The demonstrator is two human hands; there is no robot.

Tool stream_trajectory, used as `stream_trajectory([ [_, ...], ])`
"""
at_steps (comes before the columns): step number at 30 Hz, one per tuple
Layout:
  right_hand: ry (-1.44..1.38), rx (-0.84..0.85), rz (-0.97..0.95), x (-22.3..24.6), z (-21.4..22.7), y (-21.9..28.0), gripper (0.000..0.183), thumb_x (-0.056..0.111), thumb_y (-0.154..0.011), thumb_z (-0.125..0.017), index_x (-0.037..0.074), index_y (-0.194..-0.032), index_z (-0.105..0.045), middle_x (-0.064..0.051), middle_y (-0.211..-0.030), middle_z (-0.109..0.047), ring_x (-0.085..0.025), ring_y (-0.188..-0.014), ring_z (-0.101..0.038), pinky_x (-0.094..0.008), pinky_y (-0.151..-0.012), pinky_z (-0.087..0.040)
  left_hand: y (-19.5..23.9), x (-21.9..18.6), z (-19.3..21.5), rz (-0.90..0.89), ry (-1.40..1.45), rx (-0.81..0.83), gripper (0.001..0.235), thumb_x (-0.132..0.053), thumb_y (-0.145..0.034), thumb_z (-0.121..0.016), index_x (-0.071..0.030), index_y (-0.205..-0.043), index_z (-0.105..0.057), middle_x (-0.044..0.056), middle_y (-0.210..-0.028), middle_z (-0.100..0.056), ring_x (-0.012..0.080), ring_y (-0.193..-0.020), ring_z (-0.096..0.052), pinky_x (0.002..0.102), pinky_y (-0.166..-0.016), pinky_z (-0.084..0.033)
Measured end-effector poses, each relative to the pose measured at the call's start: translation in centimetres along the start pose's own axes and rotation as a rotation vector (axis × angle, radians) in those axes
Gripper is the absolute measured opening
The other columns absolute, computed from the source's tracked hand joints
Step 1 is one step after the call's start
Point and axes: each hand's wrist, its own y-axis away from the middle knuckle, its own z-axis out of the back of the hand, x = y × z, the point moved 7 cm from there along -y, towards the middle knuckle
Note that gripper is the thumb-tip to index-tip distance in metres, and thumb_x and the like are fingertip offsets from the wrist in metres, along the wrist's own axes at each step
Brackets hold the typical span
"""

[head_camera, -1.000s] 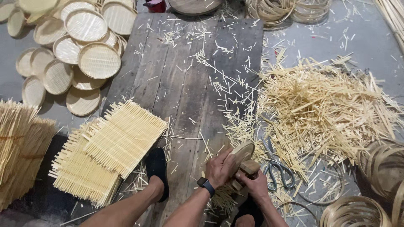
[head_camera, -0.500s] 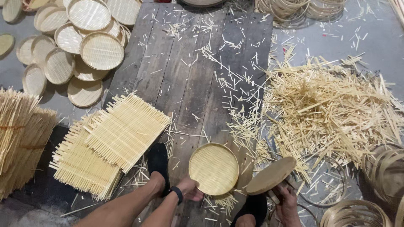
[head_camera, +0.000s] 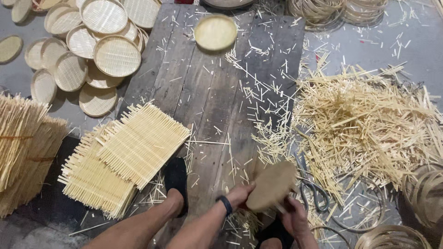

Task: The person sits on the floor and repeatedly places a rectangular woven bamboo mat over a circular wooden mold, then uses shears to trim the excess bamboo strips flush with the mold's edge. The person stacks the finished circular trays to the side.

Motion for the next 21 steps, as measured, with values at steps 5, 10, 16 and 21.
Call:
stream_trajectory([
  [5,0.127,0.001,0.003,0.7,-3.5,-0.4,0.05,0.036,-0.102,-0.042,-0.003,-0.126,-0.061,-0.018,-0.122,-0.072,-0.033,-0.121,-0.061,-0.046,-0.107,-0.044,0.2,-0.6,4.7,-0.442,0.066,-0.268,0.033,-0.023,-0.095,-0.072,0.005,-0.111,-0.07,0.014,-0.102,-0.076,0.0182,-0.087,-0.07,0.034,-0.077,-0.058],
  [10,0.738,-0.16,-0.17,-1.2,-4.2,0.0,0.059,0.043,-0.101,-0.049,-0.009,-0.126,-0.062,-0.022,-0.118,-0.074,-0.033,-0.108,-0.069,-0.045,-0.095,-0.055,-0.1,-5.5,10.0,-0.646,-0.414,-0.345,0.033,-0.021,-0.086,-0.081,0.0,-0.108,-0.069,0.012,-0.092,-0.075,0.0155,-0.079,-0.067,0.033,-0.071,-0.057],
  [16,0.739,-0.015,-0.229,-4.5,-4.7,-0.5,0.069,0.052,-0.101,-0.045,-0.01,-0.123,-0.064,-0.024,-0.106,-0.076,-0.03,-0.087,-0.074,-0.038,-0.072,-0.062,8.7,-15.2,23.6,-0.544,-1.426,-1.14,0.054,-0.02,-0.086,-0.064,-0.008,-0.138,-0.056,0.012,-0.133,-0.058,0.0335,-0.126,-0.052,0.048,-0.1,-0.046],
  [21,0.652,0.034,-0.426,-6.1,-4.9,-0.3,0.067,0.055,-0.098,-0.049,-0.007,-0.119,-0.064,-0.022,-0.097,-0.075,-0.027,-0.079,-0.073,-0.038,-0.068,-0.057,15.7,-17.6,29.7,-0.206,-1.398,-1.16,0.052,-0.025,-0.079,-0.072,-0.005,-0.125,-0.057,0.018,-0.127,-0.061,0.0359,-0.122,-0.055,0.049,-0.099,-0.048],
])
